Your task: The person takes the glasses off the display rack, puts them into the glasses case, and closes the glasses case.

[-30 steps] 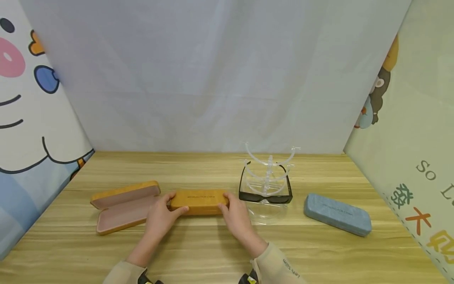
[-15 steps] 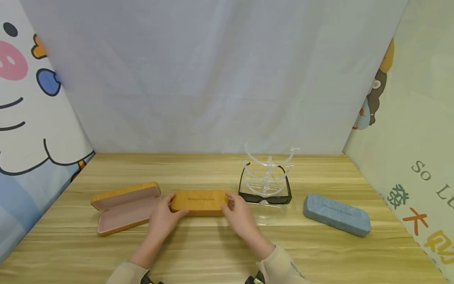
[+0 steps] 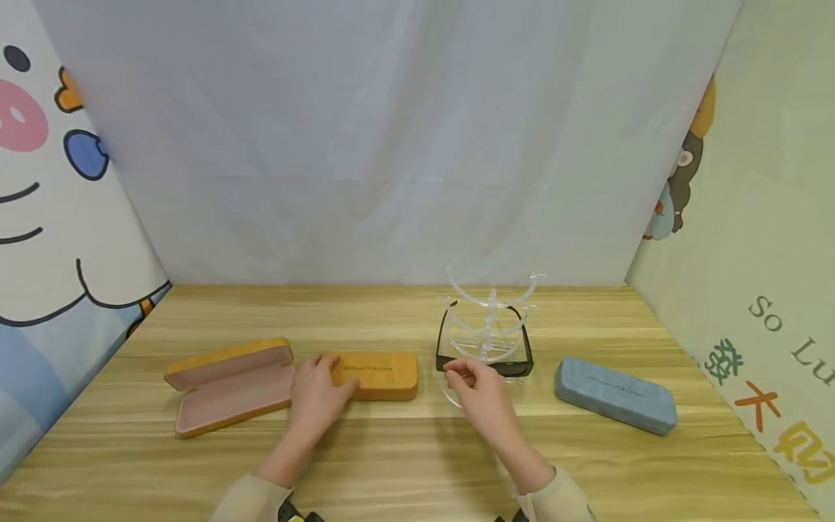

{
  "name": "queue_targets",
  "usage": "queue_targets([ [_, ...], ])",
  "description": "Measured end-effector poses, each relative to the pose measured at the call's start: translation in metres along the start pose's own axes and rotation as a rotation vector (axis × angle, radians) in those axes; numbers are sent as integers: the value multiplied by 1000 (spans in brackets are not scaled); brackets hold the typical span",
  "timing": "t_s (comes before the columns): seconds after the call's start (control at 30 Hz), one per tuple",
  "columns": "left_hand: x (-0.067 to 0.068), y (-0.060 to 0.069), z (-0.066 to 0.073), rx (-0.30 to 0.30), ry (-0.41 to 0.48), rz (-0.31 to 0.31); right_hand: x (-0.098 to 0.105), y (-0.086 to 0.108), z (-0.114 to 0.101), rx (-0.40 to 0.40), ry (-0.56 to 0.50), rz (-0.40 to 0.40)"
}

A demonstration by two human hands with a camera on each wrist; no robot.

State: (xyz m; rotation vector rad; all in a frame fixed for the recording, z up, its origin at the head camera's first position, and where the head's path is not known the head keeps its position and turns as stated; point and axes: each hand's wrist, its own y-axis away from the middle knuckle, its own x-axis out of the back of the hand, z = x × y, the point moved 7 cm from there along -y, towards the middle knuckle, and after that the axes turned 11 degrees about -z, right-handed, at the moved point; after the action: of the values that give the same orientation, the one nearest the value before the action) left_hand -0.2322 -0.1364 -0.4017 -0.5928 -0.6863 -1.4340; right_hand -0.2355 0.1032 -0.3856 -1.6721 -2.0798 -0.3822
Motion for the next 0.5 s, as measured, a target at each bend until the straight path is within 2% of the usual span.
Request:
queue_targets([
  [0.23, -14, -7, 25, -92, 63, 0, 36, 10, 12, -79, 38, 96],
  [0.5, -37, -10, 60, -188, 166, -66, 56, 9, 20, -92, 78, 167],
])
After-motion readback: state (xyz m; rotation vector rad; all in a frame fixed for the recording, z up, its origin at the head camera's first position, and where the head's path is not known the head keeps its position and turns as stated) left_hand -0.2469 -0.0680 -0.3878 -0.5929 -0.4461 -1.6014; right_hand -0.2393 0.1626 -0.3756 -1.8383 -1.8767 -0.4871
